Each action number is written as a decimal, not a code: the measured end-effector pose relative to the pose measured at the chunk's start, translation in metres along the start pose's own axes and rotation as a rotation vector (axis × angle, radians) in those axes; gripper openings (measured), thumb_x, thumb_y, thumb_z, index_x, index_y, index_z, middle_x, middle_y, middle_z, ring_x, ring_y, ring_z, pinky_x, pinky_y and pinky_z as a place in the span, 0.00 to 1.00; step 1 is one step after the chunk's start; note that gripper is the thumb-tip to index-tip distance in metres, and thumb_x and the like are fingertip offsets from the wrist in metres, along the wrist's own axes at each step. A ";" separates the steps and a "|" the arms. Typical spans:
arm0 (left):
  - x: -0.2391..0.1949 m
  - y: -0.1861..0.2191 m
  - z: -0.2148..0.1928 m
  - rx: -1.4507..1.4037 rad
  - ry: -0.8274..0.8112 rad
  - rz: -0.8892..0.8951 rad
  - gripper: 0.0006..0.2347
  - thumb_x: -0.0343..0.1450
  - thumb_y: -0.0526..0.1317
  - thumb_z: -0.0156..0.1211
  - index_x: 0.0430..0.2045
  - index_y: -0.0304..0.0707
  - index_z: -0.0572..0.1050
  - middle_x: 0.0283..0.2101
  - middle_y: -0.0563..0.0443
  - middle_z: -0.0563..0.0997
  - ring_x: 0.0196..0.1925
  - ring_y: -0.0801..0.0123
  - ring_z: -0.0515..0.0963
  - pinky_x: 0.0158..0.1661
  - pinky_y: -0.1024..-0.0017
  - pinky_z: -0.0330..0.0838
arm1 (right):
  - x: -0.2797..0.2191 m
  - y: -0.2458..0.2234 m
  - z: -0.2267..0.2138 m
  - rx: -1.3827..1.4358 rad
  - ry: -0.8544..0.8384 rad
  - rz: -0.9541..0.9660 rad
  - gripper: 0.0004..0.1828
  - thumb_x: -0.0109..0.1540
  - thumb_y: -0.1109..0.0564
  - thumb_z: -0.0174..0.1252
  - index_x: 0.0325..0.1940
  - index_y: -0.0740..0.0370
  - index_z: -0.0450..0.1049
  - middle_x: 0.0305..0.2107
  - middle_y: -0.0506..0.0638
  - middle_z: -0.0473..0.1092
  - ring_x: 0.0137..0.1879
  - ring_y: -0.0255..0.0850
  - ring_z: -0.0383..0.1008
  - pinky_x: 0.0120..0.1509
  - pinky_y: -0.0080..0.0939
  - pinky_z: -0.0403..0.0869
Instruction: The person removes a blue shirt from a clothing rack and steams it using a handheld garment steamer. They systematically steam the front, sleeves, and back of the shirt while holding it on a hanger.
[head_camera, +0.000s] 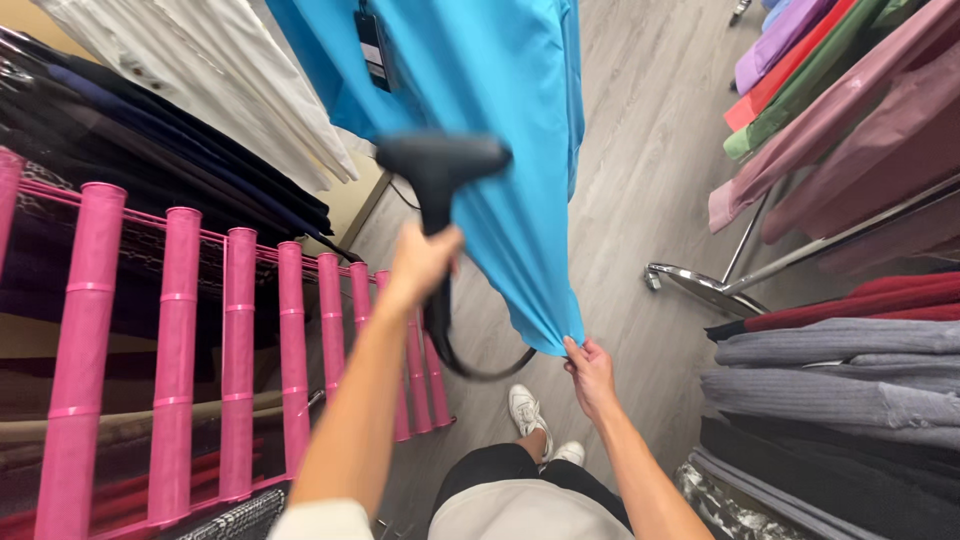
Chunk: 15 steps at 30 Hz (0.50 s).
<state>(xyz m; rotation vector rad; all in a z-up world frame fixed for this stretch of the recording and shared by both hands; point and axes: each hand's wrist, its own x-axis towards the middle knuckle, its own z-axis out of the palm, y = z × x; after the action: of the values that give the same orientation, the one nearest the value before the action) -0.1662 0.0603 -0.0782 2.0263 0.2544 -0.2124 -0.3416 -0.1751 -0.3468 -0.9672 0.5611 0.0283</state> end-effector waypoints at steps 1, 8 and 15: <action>0.018 0.033 -0.018 -0.033 0.029 0.106 0.13 0.65 0.44 0.63 0.09 0.40 0.77 0.11 0.45 0.74 0.18 0.63 0.79 0.26 0.68 0.71 | -0.004 -0.009 0.001 0.000 -0.006 -0.002 0.07 0.68 0.58 0.66 0.49 0.59 0.77 0.25 0.39 0.74 0.30 0.25 0.70 0.33 0.23 0.67; 0.090 0.225 -0.056 -0.206 0.004 0.179 0.07 0.63 0.38 0.63 0.21 0.37 0.70 0.18 0.48 0.72 0.15 0.68 0.73 0.19 0.71 0.71 | -0.016 0.004 -0.029 0.017 -0.149 -0.012 0.11 0.65 0.55 0.67 0.48 0.63 0.78 0.27 0.43 0.72 0.29 0.27 0.60 0.33 0.30 0.59; 0.161 0.205 -0.011 -0.219 0.037 0.028 0.07 0.62 0.34 0.63 0.23 0.36 0.70 0.17 0.47 0.72 0.13 0.68 0.71 0.15 0.68 0.70 | -0.047 -0.002 -0.040 -0.014 -0.154 -0.077 0.08 0.64 0.56 0.67 0.40 0.62 0.78 0.23 0.43 0.71 0.29 0.28 0.62 0.32 0.32 0.61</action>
<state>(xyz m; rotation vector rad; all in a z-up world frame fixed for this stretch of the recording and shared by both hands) 0.0441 -0.0063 0.0599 1.8167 0.2608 -0.1235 -0.3988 -0.1975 -0.3412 -0.9899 0.3821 0.0372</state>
